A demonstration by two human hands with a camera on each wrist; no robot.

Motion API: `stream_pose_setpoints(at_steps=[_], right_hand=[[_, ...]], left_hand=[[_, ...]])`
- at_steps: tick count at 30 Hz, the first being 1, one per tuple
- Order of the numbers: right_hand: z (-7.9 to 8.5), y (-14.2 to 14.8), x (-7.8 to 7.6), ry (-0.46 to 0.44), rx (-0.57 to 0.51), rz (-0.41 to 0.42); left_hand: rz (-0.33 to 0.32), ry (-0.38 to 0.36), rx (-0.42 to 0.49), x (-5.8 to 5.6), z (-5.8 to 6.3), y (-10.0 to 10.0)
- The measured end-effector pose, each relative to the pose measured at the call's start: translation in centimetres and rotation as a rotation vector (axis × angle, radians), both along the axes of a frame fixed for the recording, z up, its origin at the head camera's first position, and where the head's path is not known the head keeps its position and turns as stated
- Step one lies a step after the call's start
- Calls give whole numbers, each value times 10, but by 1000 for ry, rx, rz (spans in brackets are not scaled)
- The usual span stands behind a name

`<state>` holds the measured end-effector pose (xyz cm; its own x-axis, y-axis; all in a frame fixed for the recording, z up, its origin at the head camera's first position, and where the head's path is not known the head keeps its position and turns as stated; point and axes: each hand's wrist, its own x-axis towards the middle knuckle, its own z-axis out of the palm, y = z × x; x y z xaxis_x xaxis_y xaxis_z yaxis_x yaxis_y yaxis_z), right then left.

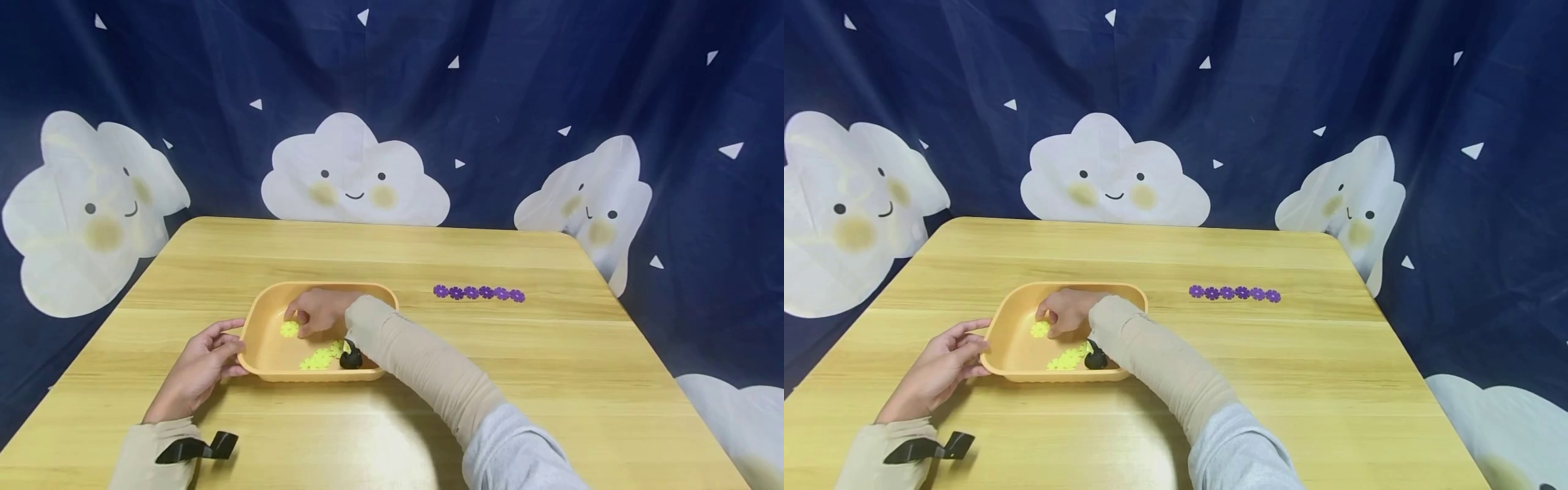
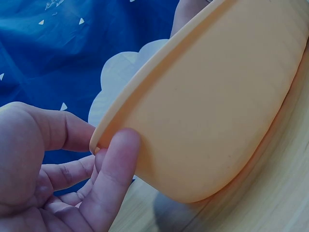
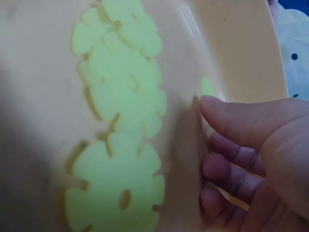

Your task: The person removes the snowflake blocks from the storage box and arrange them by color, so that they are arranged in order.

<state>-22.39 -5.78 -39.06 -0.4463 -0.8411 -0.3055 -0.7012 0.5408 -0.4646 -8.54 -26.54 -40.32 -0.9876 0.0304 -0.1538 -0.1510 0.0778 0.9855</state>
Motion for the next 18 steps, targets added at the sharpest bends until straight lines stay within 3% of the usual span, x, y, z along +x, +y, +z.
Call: stream_pose_setpoints(at_steps=[18], right_hand=[[-3, -6, 0, 29, -6, 45]], left_hand=[[2, -7, -22, 0, 1, 0]])
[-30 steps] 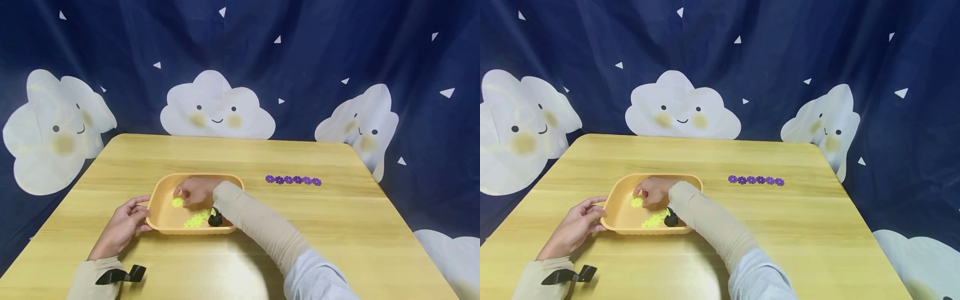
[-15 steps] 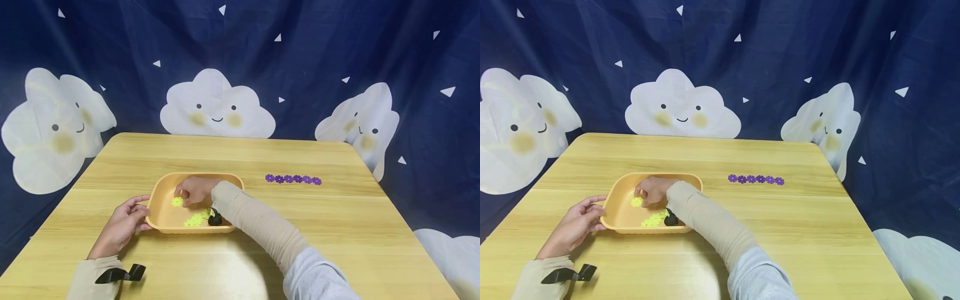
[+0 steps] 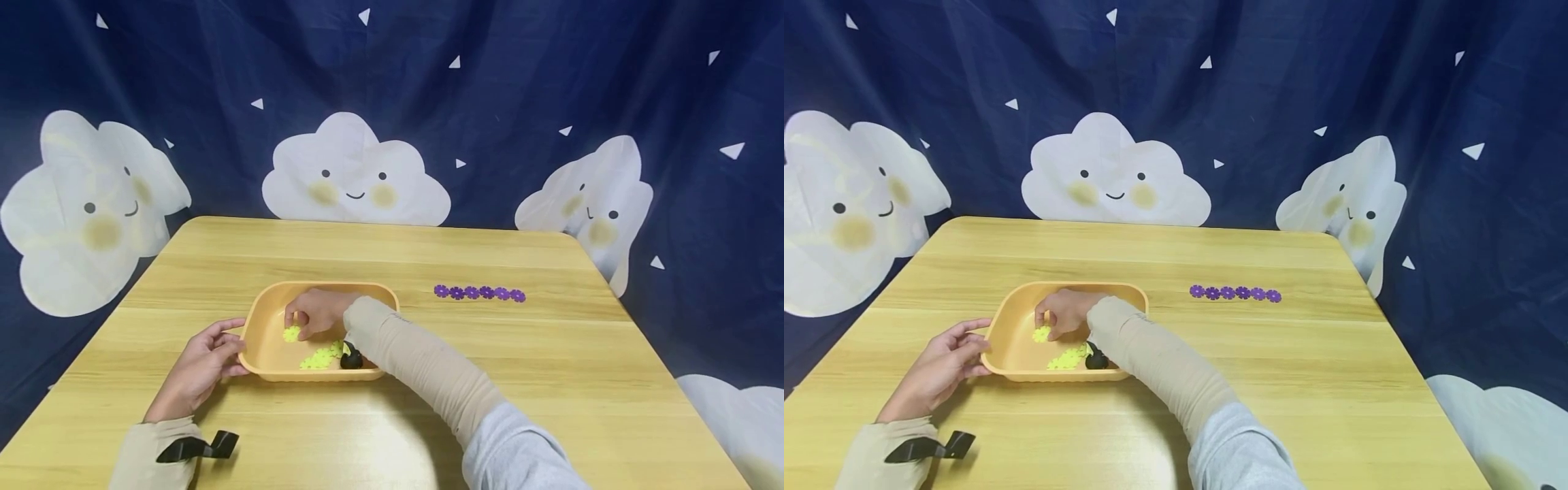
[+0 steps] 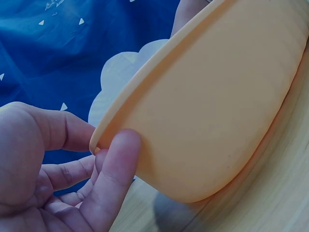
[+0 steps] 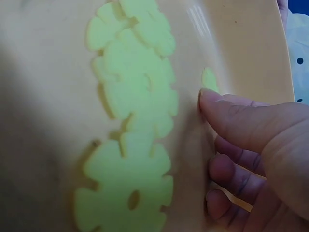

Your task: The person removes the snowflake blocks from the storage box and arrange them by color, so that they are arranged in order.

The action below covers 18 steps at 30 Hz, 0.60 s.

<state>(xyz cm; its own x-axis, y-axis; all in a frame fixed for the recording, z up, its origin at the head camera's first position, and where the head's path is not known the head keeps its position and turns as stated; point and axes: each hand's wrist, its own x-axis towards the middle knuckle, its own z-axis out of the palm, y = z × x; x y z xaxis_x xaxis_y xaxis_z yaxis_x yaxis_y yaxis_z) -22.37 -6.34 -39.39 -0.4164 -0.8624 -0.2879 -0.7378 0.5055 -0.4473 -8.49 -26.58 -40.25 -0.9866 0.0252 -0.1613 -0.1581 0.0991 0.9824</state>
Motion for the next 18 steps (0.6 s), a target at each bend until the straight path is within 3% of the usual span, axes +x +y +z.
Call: stream_pose_setpoints(at_steps=[6, 18], right_hand=[[3, 2, 2, -37, -8, -53], [9, 9, -4, -152, -42, -80]], left_hand=[[6, 2, 13, 0, 0, 0], [1, 5, 22, 0, -1, 1]])
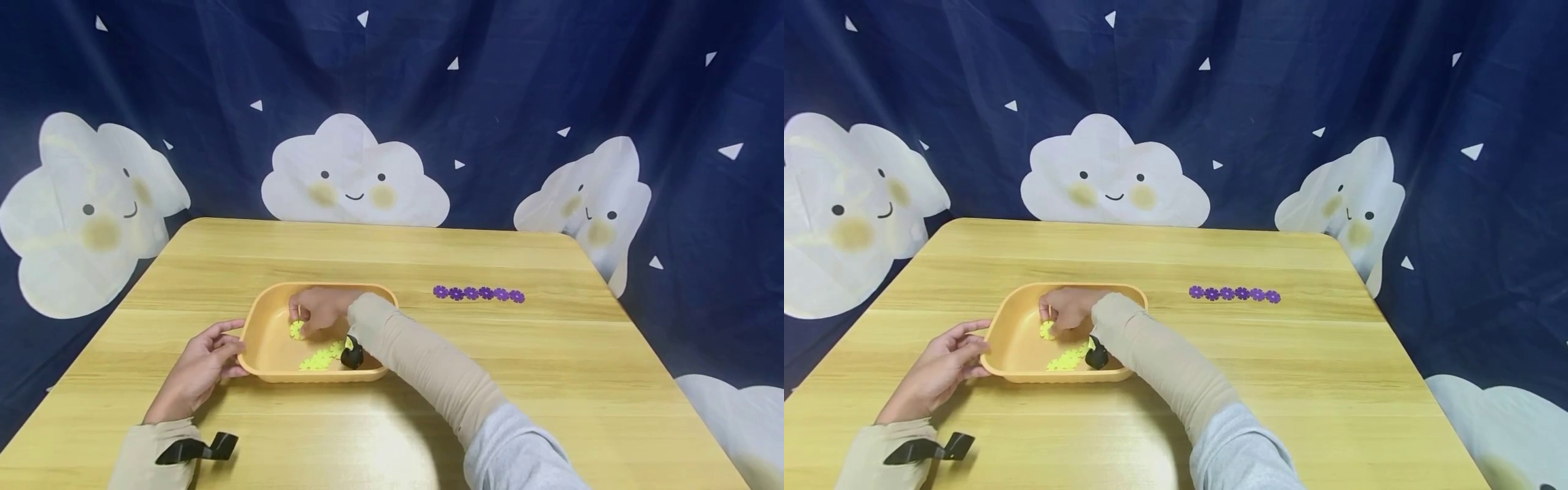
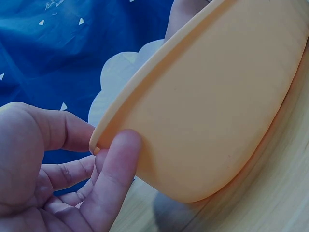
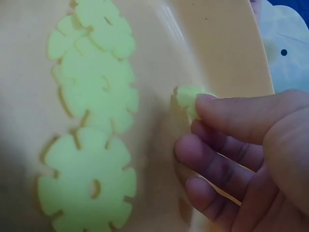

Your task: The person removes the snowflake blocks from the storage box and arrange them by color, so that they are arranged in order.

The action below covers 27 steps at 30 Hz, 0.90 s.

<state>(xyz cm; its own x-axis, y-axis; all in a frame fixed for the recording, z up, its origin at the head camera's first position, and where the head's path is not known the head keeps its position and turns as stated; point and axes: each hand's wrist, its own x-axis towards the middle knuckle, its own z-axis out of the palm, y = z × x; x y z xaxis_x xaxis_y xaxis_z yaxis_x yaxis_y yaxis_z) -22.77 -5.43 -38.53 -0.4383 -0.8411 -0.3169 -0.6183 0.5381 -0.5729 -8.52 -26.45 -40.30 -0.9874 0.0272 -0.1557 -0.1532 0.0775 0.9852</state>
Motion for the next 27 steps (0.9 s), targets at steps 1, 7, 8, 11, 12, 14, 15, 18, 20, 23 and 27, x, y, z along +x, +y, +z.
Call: stream_pose_setpoints(at_steps=[1, 7, 8, 11, 12, 14, 15, 18, 20, 23, 27], right_hand=[[1, 0, 0, -7, 3, -1], [9, 1, -1, -21, 9, 15], [11, 1, -2, -18, 12, 19], [15, 3, -2, -5, 13, 21], [17, 4, -2, 1, 13, 24], [20, 5, -2, 3, 4, 25], [21, 6, -3, -1, -6, 20], [26, 10, -3, -7, -21, 18], [29, 13, -3, -8, -25, 18], [34, 18, -4, -3, -32, 17], [39, 27, -5, -7, -50, -6]], left_hand=[[-1, -1, 0, 0, 0, 0], [-1, 3, 1, 1, 1, 0], [3, 2, 4, 1, 1, 0], [6, 2, 14, 2, 1, -1], [7, 1, 19, 2, 1, -1], [7, 3, 19, 3, 1, -1], [3, 6, 19, 3, 0, -1], [-1, 9, 11, 3, 0, -1], [-7, 13, 7, 3, 0, -1], [-6, 8, 9, 3, 1, -1], [-6, 2, 3, 2, 2, -1]])
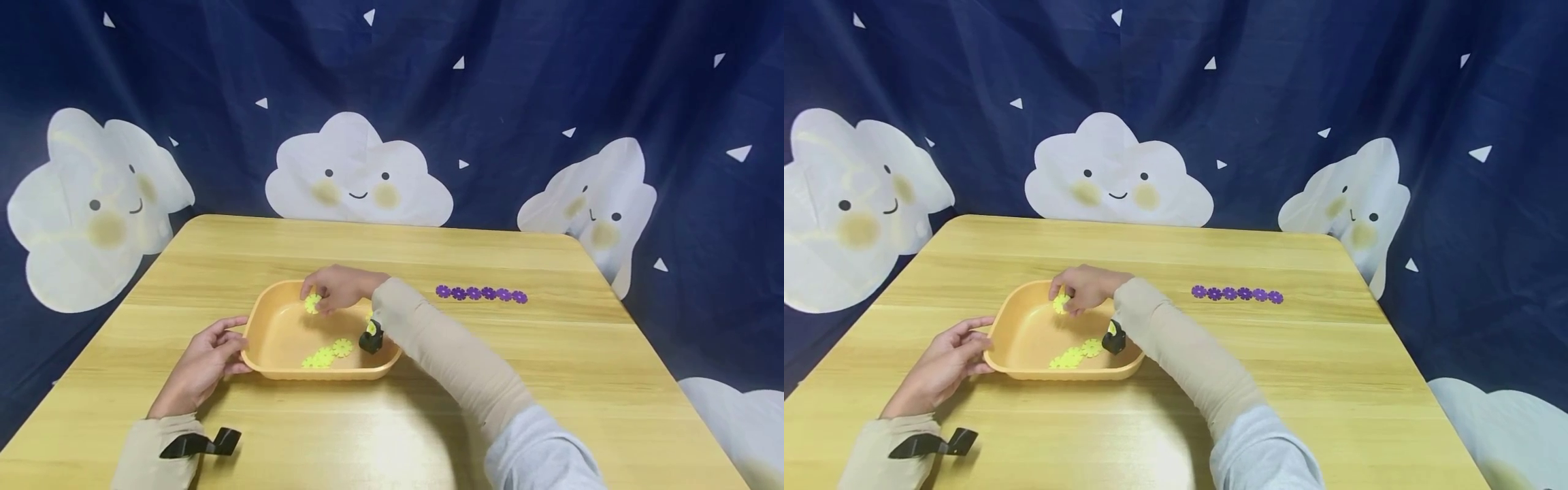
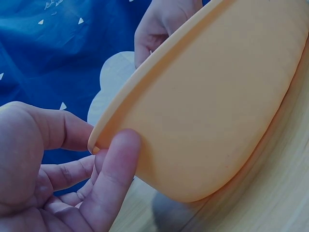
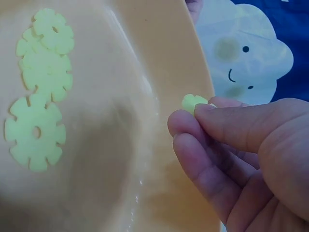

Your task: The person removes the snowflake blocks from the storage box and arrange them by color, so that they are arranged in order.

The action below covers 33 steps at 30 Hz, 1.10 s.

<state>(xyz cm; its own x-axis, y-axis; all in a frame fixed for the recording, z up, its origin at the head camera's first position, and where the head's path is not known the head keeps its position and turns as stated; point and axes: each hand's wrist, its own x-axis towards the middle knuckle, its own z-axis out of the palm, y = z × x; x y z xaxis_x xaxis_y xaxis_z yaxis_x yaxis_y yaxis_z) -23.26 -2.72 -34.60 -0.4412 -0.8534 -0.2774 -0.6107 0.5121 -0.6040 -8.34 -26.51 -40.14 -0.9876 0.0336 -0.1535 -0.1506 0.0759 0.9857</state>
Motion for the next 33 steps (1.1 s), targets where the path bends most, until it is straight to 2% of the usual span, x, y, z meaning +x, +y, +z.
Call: stream_pose_setpoints(at_steps=[7, 14, 22, 28, 33], right_hand=[[7, 19, -1, 11, -37, -41], [10, 39, -5, 50, -65, -44], [11, 62, -8, 28, -93, -115], [9, 81, -9, 76, -117, -148], [9, 99, -8, 75, -166, -198]], left_hand=[[0, -5, 0, 0, 1, 0], [2, -5, 7, 0, 1, 1], [11, -8, 21, 0, 0, 1], [7, -10, 24, 0, 1, 1], [11, -13, 36, 0, 2, 1]])
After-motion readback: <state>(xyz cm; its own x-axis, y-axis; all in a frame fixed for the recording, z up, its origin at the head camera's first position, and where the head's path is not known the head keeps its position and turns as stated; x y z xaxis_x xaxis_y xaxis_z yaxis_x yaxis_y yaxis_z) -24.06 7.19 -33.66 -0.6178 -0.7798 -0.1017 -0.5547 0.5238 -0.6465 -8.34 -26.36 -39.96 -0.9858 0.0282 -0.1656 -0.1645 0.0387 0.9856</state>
